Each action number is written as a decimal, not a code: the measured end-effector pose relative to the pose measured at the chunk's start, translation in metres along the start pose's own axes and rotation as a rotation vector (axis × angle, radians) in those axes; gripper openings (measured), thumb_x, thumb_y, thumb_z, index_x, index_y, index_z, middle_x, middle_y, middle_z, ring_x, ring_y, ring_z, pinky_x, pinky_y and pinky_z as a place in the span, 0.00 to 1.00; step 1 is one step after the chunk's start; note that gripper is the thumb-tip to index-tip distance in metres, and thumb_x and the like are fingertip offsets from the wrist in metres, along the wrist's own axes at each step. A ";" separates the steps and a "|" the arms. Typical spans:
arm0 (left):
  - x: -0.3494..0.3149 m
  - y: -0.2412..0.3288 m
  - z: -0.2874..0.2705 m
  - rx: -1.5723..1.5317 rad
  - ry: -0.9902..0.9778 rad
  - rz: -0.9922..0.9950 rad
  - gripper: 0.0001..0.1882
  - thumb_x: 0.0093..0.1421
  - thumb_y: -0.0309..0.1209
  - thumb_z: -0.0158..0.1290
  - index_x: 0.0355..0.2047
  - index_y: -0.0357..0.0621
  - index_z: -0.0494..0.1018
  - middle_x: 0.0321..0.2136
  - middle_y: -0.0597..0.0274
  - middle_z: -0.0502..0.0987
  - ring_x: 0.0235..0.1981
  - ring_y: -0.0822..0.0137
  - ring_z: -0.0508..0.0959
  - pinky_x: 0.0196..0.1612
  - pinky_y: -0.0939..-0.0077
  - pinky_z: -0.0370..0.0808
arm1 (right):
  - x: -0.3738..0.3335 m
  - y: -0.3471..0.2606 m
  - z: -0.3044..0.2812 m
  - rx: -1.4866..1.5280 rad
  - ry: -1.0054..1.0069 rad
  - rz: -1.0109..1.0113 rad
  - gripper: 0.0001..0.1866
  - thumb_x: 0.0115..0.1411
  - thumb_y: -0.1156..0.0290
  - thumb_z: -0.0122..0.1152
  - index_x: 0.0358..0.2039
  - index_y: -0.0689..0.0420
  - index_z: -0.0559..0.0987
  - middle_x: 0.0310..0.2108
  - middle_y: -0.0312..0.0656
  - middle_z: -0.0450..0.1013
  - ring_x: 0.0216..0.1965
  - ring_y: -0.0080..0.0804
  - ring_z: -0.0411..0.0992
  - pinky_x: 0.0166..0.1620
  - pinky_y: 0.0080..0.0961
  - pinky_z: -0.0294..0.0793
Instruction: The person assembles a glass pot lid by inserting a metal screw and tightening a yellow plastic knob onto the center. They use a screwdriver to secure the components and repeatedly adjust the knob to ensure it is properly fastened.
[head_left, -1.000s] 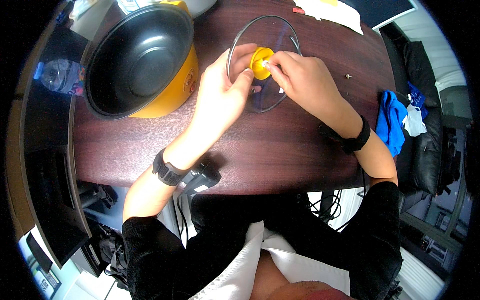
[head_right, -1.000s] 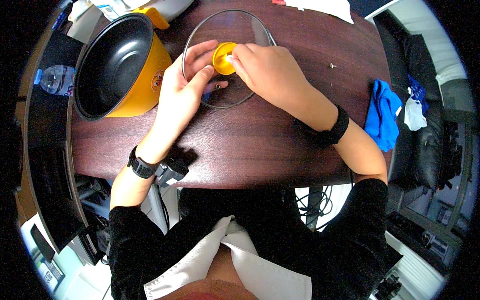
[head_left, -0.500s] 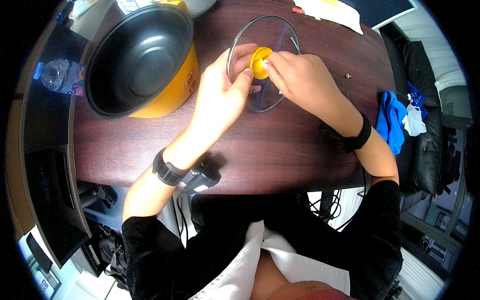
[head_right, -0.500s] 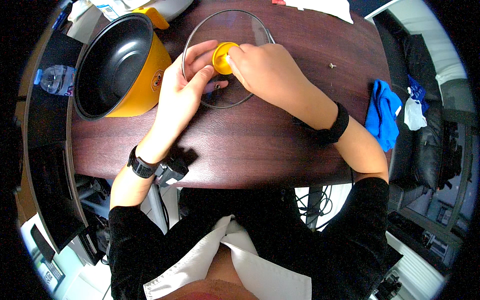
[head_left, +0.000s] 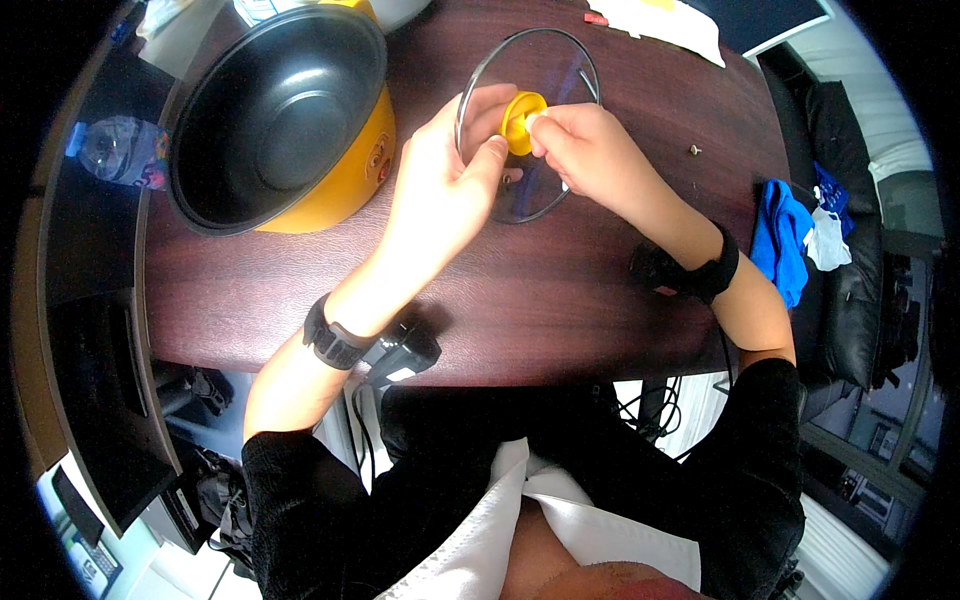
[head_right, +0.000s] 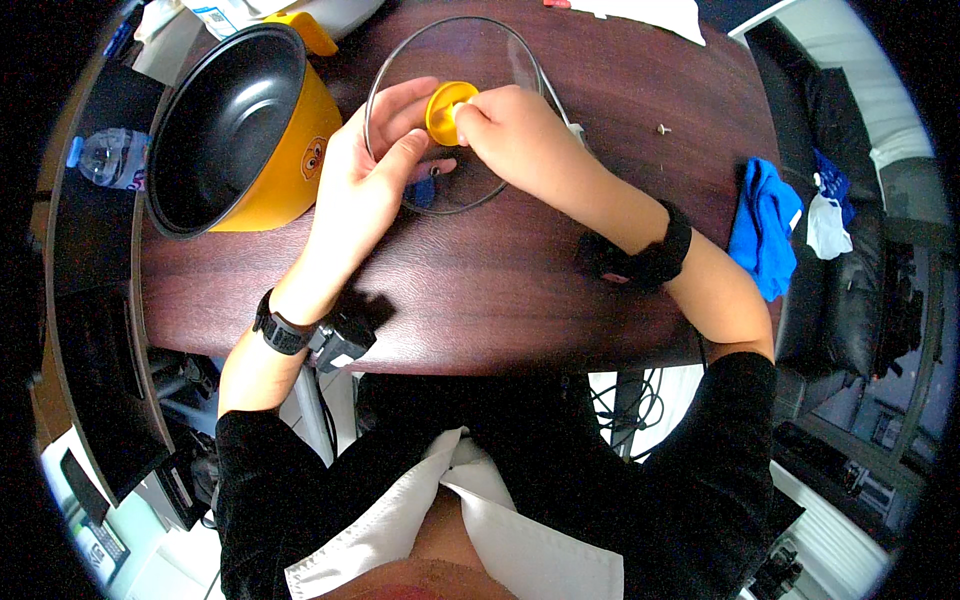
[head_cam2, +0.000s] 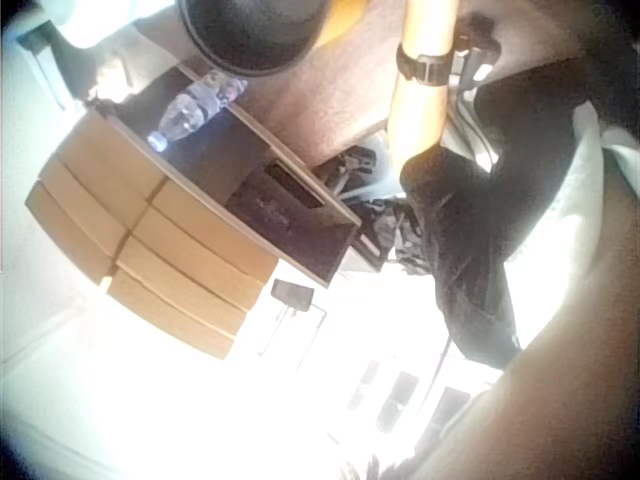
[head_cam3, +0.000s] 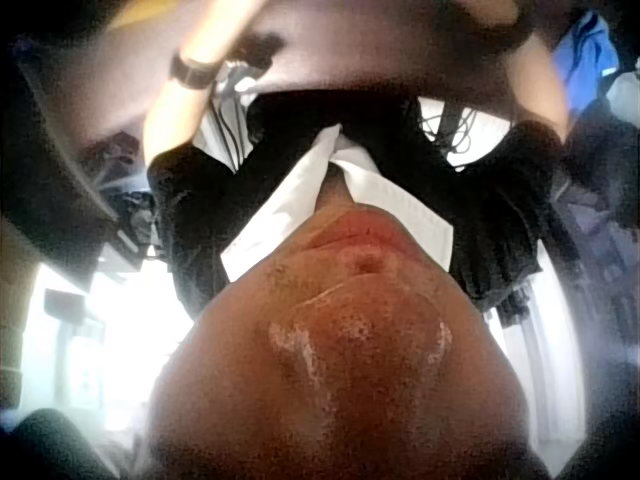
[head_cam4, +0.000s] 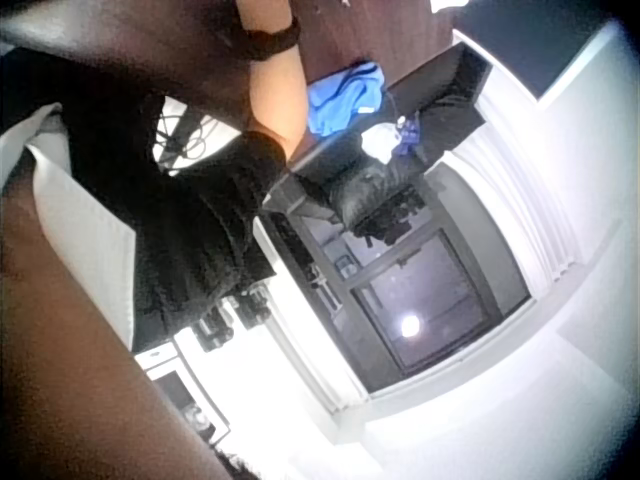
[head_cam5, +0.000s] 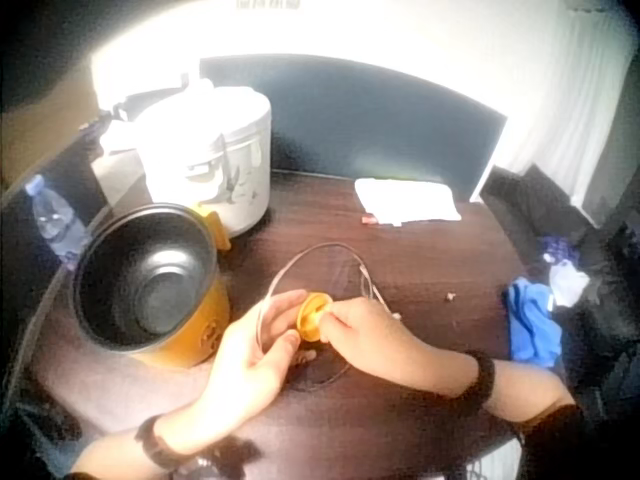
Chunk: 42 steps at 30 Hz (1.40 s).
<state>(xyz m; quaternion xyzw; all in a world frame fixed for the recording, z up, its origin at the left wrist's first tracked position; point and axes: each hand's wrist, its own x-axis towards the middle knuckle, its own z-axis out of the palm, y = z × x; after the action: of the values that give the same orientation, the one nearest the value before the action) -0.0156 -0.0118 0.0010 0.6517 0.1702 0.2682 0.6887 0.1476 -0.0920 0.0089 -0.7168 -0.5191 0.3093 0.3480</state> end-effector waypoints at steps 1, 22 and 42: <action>0.000 -0.001 0.000 -0.009 0.001 -0.003 0.21 0.63 0.19 0.39 0.58 0.34 0.60 0.53 0.50 0.70 0.51 0.64 0.74 0.49 0.71 0.77 | 0.000 -0.003 -0.001 0.177 -0.058 0.182 0.16 0.61 0.65 0.47 0.26 0.65 0.76 0.21 0.52 0.74 0.18 0.43 0.72 0.24 0.35 0.70; 0.000 0.001 0.001 -0.043 0.036 -0.032 0.21 0.63 0.19 0.40 0.58 0.33 0.60 0.52 0.49 0.70 0.48 0.65 0.75 0.46 0.70 0.79 | -0.005 -0.001 -0.013 -0.707 0.129 -0.544 0.09 0.60 0.67 0.52 0.30 0.60 0.73 0.25 0.48 0.73 0.26 0.48 0.74 0.30 0.39 0.73; 0.000 0.000 0.001 -0.050 0.014 -0.030 0.22 0.62 0.18 0.40 0.58 0.33 0.60 0.52 0.49 0.70 0.50 0.64 0.74 0.47 0.70 0.78 | -0.007 -0.003 -0.006 -0.092 0.029 -0.071 0.16 0.62 0.66 0.48 0.26 0.65 0.76 0.22 0.53 0.73 0.22 0.47 0.73 0.27 0.36 0.69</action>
<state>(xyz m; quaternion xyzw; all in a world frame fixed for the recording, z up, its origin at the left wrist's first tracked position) -0.0153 -0.0128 0.0014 0.6296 0.1780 0.2664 0.7078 0.1485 -0.0988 0.0153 -0.7174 -0.5529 0.2624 0.3330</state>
